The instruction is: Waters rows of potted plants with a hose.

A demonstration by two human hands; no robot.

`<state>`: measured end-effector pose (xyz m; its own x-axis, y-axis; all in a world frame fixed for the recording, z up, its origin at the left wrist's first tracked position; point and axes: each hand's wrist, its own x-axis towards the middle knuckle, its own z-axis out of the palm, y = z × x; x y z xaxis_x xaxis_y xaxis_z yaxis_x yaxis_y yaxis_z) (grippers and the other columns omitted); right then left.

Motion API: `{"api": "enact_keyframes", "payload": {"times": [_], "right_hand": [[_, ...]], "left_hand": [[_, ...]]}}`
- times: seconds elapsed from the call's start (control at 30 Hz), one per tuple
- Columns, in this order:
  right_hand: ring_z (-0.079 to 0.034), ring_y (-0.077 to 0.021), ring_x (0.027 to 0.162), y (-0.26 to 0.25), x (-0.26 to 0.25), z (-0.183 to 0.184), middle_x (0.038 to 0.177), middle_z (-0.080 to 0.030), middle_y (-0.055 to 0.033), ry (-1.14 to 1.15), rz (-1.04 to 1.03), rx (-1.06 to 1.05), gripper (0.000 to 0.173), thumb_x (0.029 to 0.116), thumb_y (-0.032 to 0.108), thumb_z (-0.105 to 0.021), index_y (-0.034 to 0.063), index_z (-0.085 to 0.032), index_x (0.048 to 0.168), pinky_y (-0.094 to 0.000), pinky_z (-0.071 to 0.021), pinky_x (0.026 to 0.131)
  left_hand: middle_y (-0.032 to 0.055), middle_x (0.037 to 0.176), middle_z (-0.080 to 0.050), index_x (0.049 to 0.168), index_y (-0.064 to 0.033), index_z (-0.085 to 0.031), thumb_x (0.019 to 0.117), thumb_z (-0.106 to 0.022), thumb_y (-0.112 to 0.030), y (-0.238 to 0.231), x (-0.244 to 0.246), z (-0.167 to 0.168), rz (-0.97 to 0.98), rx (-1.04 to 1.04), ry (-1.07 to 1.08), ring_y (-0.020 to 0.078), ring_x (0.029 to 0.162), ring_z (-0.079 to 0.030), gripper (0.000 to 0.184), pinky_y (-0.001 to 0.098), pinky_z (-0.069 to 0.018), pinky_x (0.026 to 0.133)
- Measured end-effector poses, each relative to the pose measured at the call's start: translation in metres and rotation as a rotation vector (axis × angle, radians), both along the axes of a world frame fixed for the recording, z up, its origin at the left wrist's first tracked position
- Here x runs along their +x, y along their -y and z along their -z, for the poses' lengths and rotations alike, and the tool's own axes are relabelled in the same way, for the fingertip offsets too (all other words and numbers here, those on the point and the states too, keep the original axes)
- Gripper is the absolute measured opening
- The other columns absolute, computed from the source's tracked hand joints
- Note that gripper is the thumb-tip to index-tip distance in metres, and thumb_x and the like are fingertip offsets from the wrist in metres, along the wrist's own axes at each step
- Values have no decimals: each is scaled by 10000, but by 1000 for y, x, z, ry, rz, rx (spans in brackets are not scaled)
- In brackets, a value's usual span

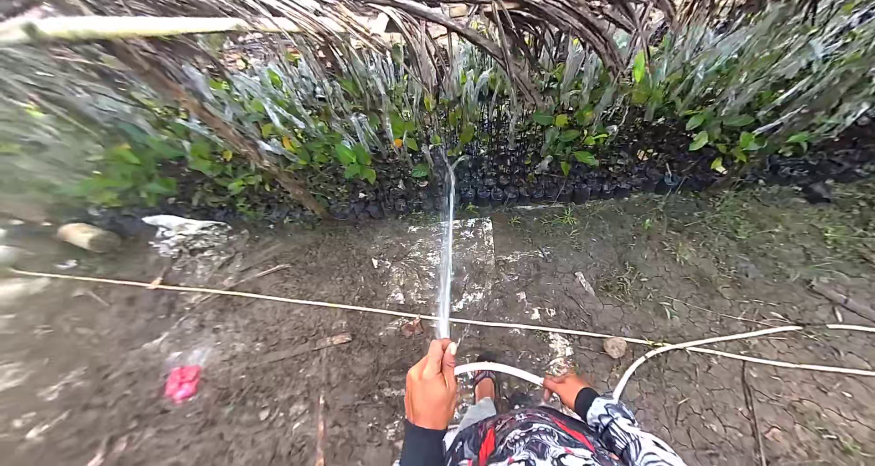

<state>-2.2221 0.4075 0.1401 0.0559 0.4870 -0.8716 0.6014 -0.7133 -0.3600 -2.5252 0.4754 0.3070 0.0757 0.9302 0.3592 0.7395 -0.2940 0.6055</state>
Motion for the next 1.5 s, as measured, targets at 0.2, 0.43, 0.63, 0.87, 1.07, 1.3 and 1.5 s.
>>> {"api": "enact_keyframes", "payload": {"times": [0.2,0.43,0.63,0.87,1.07,1.3,1.5], "right_hand": [[-662,-324,1004,58,29,23,1102,-725,-194,-45,47,54,516,1088,476,-460,67,-773,1117,-540,-472,977],[-650,-308,972,85,30,9,1080,-714,-196,-90,47,40,516,1105,453,-437,50,-757,1142,-516,-475,951],[-578,-229,777,101,33,1,890,-673,-140,-107,83,48,497,1108,429,-443,48,-761,1083,-456,-474,830],[-543,-211,721,111,28,14,861,-654,-134,-101,88,35,509,1111,432,-436,32,-749,1097,-436,-472,767],[-533,-188,680,105,8,-4,795,-625,-103,-68,59,51,498,1126,386,-414,27,-753,1064,-404,-466,706],[-469,-159,628,65,-25,-2,731,-574,-69,-21,-14,33,505,1115,429,-433,41,-753,1074,-389,-438,673],[-586,-272,810,30,-85,-1,918,-676,-179,61,-142,2,517,1109,457,-434,53,-757,1122,-489,-473,833]], "left_hand": [[38,640,-659,975,-70,-737,1046,-449,-392,36,29,-7,-48,51,-5,148,543,-650,438,347,-539,504],[17,625,-644,970,-84,-731,1049,-437,-413,68,45,-20,-99,75,-18,121,529,-627,449,324,-522,496],[26,628,-645,966,-86,-730,1050,-435,-432,84,52,-29,-75,76,-31,139,530,-633,462,343,-526,489],[24,645,-664,983,-89,-737,1046,-462,-383,97,47,-39,-59,26,12,139,550,-649,407,346,-545,519],[75,708,-693,1037,-44,-725,1058,-508,-277,102,26,-49,-71,-58,109,196,609,-681,319,408,-577,589],[79,707,-687,1036,-51,-719,1064,-506,-271,90,-25,-38,-88,-94,132,205,622,-681,307,408,-575,601],[113,773,-712,1043,-41,-711,1072,-506,-255,70,-77,-37,63,-147,91,248,694,-717,298,443,-593,649]]}}
